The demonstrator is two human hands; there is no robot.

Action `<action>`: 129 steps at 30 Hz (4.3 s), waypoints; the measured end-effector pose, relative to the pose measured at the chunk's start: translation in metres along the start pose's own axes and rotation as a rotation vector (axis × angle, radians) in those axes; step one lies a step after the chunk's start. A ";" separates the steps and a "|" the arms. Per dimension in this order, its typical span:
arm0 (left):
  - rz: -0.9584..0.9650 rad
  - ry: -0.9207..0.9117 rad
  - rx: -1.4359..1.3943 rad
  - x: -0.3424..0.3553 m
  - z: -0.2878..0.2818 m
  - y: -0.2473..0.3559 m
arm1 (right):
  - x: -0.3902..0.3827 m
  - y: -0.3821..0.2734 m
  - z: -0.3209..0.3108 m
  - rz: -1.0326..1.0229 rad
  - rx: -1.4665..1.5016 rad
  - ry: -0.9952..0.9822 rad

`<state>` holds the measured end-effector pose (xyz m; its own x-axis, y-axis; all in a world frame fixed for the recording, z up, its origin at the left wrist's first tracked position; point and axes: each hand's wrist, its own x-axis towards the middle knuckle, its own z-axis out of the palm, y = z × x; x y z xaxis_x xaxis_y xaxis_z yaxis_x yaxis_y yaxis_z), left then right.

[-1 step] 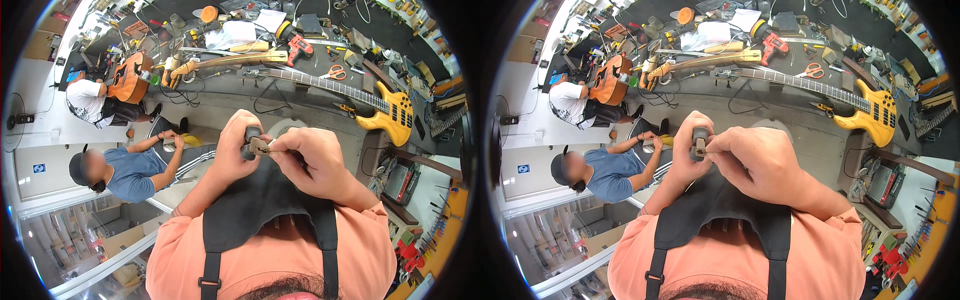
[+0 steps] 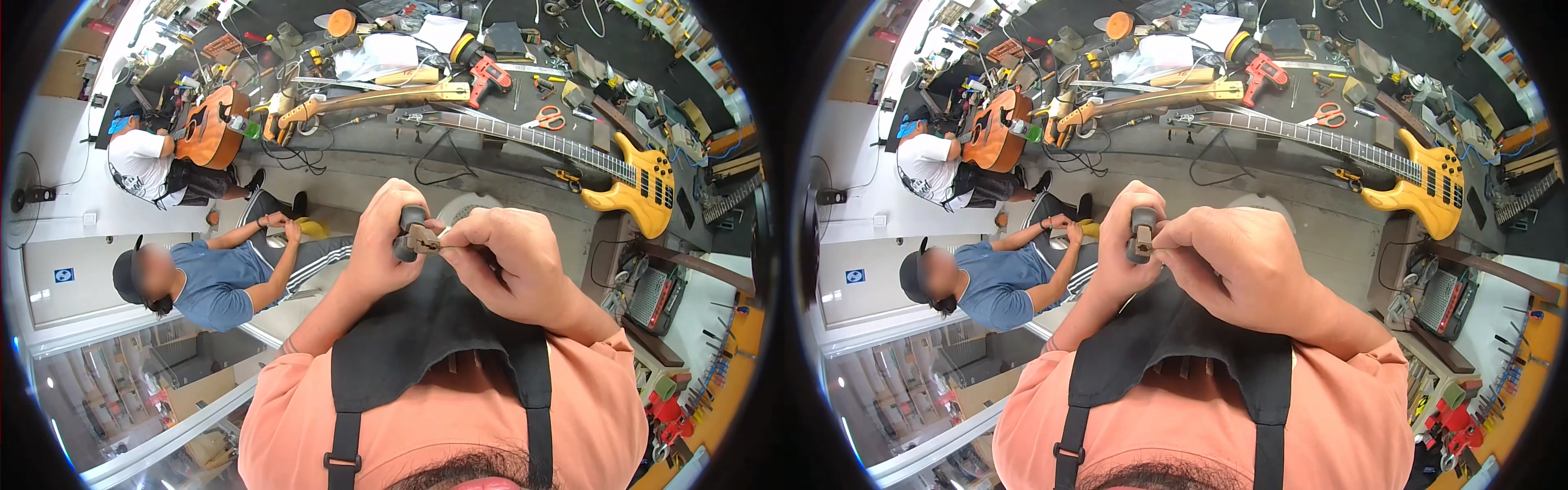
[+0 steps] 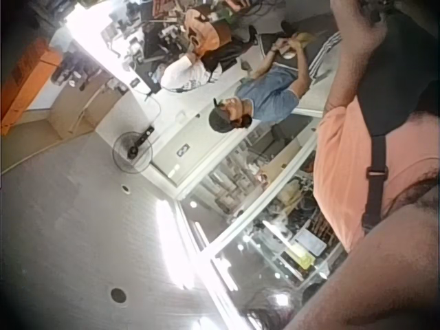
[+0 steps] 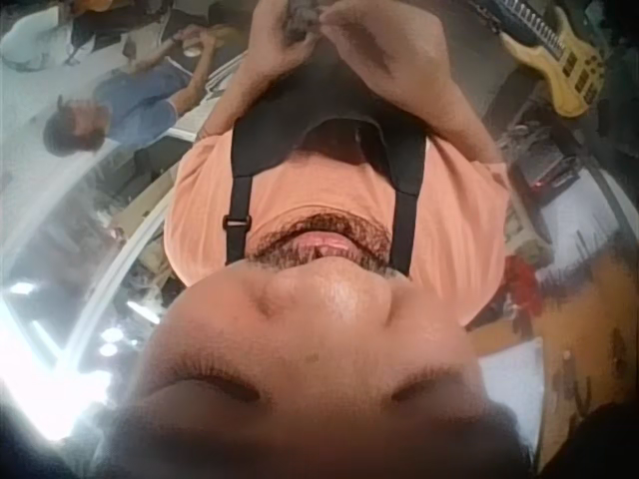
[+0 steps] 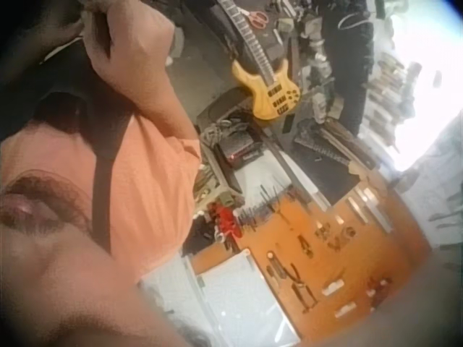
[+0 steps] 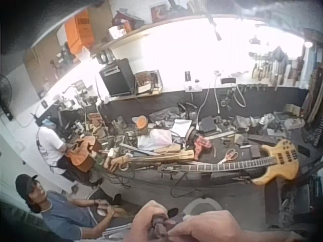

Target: The person uses pliers to cut a guitar string and then winds the string onto the tuning peg of a guitar headstock. The task involves precise manipulation of the string and the tuning mechanism.

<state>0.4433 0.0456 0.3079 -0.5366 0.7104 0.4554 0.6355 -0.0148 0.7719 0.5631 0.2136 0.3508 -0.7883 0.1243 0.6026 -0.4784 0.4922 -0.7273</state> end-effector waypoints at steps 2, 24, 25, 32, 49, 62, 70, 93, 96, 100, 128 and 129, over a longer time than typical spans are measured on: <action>0.005 -0.007 0.002 0.000 -0.001 -0.001 | 0.000 0.000 0.000 -0.012 -0.008 0.013; 0.109 0.183 0.151 0.003 0.007 0.002 | -0.008 -0.004 0.016 0.011 0.107 0.167; 0.114 0.173 0.160 0.004 0.007 0.003 | -0.010 -0.004 0.015 0.009 0.090 0.158; 0.080 0.173 0.103 -0.002 0.010 0.006 | -0.009 -0.005 0.014 -0.051 0.051 0.178; 0.025 0.195 0.113 -0.004 0.018 0.001 | -0.018 -0.006 -0.002 0.019 0.125 0.116; -0.986 0.308 -0.554 -0.055 0.054 -0.099 | -0.048 0.050 -0.062 0.362 0.178 0.023; -0.311 -0.014 0.505 0.124 -0.008 -0.220 | -0.046 0.112 -0.045 0.589 0.351 0.226; 0.084 -0.589 -0.369 0.188 -0.013 -0.296 | 0.044 0.239 0.076 1.090 0.998 1.017; 0.041 -0.417 -0.423 0.146 -0.029 -0.275 | 0.057 0.249 0.097 1.130 1.044 0.950; -0.004 -0.245 -0.419 0.130 -0.040 -0.285 | 0.074 0.256 0.119 1.171 1.057 0.854; 0.085 -0.040 -0.376 0.136 -0.098 -0.285 | 0.012 0.320 0.150 1.118 1.126 1.099; 0.111 -0.082 -0.374 0.142 -0.101 -0.276 | 0.012 0.300 0.142 1.088 1.112 1.096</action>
<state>0.1358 0.0799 0.2047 -0.4205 0.7438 0.5196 0.4328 -0.3389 0.8354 0.3553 0.2403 0.0932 -0.5325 0.5890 -0.6078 -0.3631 -0.8077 -0.4646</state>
